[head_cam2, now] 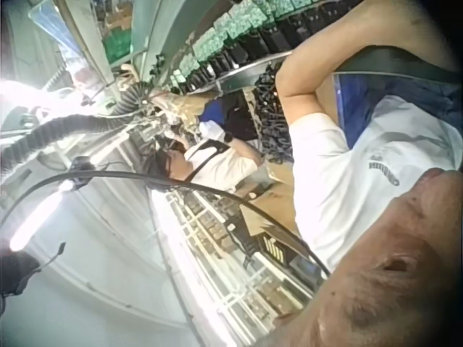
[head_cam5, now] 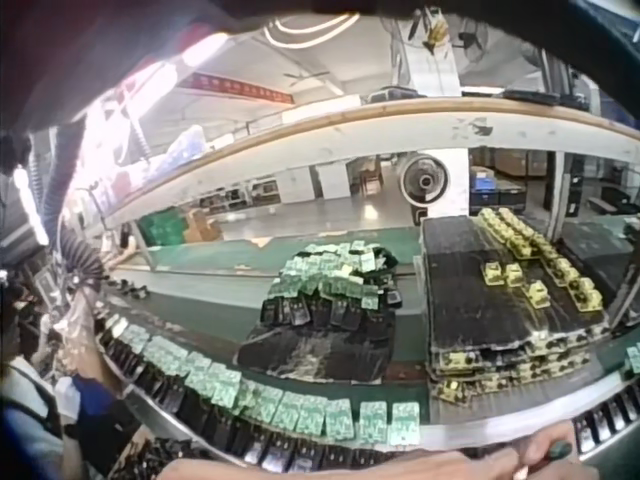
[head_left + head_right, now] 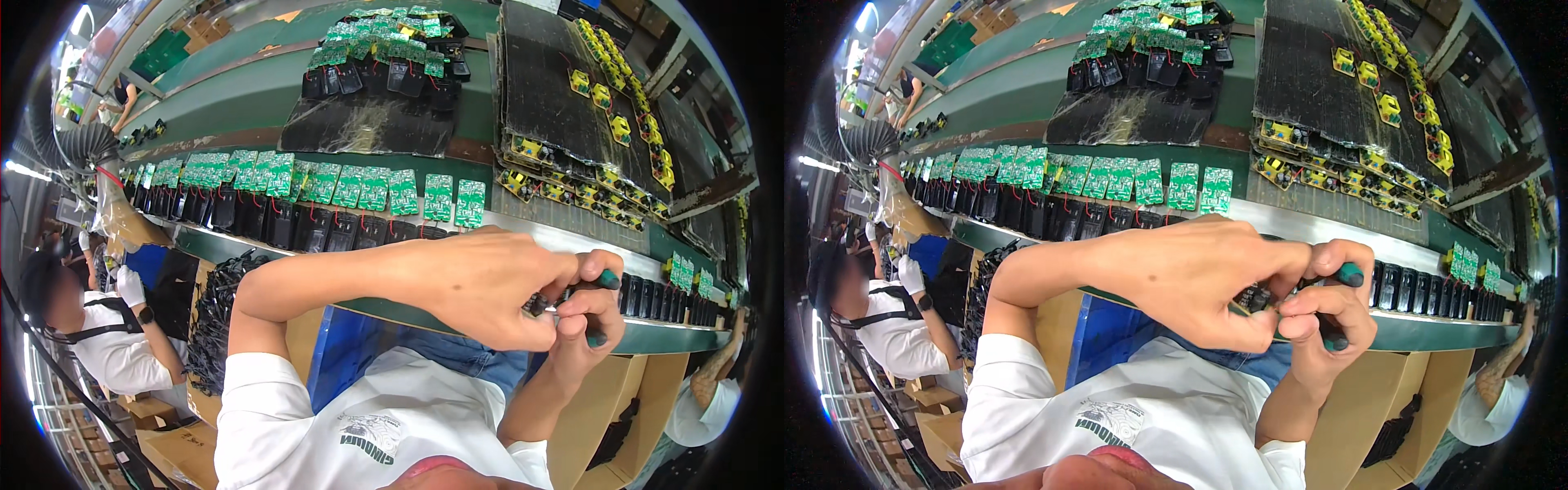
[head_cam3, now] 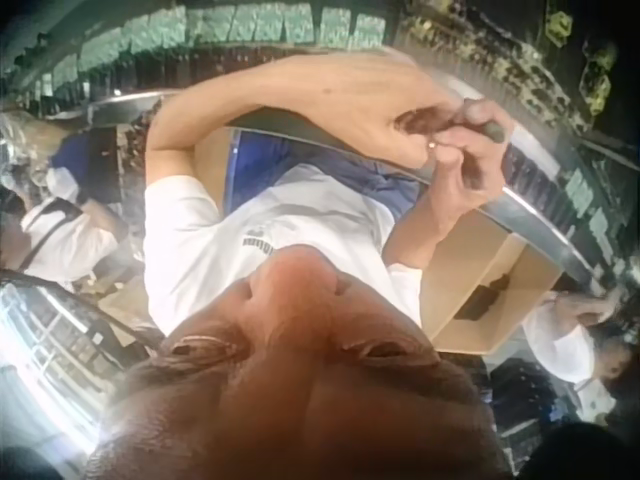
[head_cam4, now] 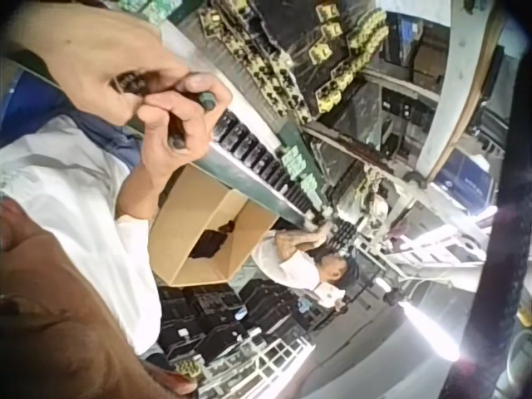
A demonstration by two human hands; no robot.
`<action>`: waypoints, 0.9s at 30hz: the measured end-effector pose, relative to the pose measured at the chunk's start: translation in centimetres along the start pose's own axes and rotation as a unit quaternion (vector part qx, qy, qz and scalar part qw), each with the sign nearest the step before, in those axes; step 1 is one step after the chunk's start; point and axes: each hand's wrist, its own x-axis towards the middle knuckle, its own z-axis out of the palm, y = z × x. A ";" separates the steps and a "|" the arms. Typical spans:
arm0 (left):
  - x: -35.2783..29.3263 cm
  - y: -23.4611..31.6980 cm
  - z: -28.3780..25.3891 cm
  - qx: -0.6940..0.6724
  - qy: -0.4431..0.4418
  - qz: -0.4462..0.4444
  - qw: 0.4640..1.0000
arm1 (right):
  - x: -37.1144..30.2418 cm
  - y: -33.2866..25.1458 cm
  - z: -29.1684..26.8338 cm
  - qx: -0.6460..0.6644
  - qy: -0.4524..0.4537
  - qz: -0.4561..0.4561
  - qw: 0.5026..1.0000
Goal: Placing small electronic components onto printed circuit boards on a moving assembly line.
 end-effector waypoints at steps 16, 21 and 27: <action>0.6 -3.3 4.3 0.320 0.277 0.259 0.868 | -1.4 0.8 0.3 0.145 0.064 0.154 0.975; 0.5 -3.4 4.8 0.234 0.294 0.247 0.893 | -1.3 1.4 0.3 0.184 0.045 0.104 0.976; 0.7 -3.8 5.4 0.049 0.345 0.255 0.902 | -0.8 2.0 0.5 0.357 -0.005 0.164 0.920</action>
